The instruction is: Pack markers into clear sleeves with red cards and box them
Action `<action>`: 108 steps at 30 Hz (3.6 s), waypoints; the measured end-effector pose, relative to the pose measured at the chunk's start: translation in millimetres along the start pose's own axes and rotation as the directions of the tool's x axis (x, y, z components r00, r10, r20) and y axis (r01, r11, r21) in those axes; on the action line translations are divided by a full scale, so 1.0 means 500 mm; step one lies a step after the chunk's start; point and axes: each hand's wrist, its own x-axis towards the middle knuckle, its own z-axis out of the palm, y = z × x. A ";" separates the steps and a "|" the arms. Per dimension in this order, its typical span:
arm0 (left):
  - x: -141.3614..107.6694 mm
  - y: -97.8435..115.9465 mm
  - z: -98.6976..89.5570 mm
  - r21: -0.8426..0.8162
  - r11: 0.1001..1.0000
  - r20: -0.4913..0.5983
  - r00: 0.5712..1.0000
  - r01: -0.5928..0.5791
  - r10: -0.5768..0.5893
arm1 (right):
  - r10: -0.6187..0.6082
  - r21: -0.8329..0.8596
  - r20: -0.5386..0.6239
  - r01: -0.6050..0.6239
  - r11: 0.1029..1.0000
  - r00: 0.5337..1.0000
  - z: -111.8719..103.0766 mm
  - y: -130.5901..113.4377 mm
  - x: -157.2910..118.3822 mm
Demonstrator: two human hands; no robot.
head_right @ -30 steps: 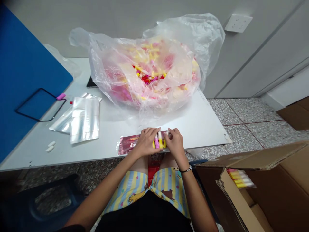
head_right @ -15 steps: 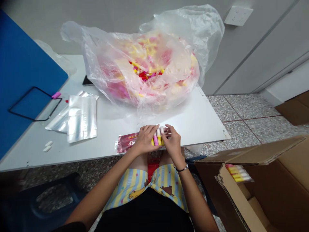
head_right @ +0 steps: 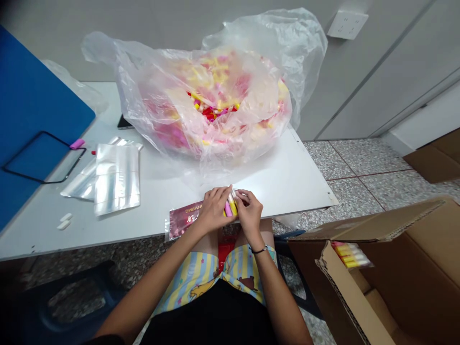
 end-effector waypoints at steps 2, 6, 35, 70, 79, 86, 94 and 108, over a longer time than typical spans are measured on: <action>-0.004 0.007 0.000 -0.009 0.999 -0.003 0.999 0.037 -0.037 | 0.004 0.041 -0.030 -0.002 0.999 1.000 0.005 0.005 -0.002; -0.011 0.016 -0.011 -0.151 0.982 0.017 0.993 0.115 -0.113 | -0.143 0.014 -0.101 0.145 0.989 0.985 0.004 0.003 -0.009; -0.062 0.087 -0.042 -0.795 0.591 -0.257 0.807 0.135 -0.532 | 0.023 0.156 0.210 -0.057 0.986 0.977 -0.061 -0.076 -0.052; -0.088 0.090 -0.056 -0.938 0.209 0.158 0.880 0.275 -0.449 | -0.158 -0.214 0.435 0.272 0.938 0.886 -0.139 -0.125 -0.056; -0.095 0.102 -0.055 -0.850 0.443 0.080 0.900 0.286 -0.428 | 0.069 -0.216 0.580 0.072 0.974 0.812 -0.133 -0.113 -0.067; -0.093 0.118 -0.050 -0.815 0.513 0.003 0.888 0.269 -0.461 | 0.061 -0.237 0.542 0.083 0.968 0.838 -0.144 -0.110 -0.063; -0.077 0.121 -0.039 -0.899 0.373 0.030 0.884 0.227 -0.467 | 0.063 -0.147 0.488 0.011 0.989 0.870 -0.171 -0.097 -0.044; -0.063 0.112 -0.049 -0.885 0.269 0.264 0.886 0.380 -0.382 | 0.021 -0.083 0.256 0.001 0.997 0.966 -0.154 -0.100 -0.070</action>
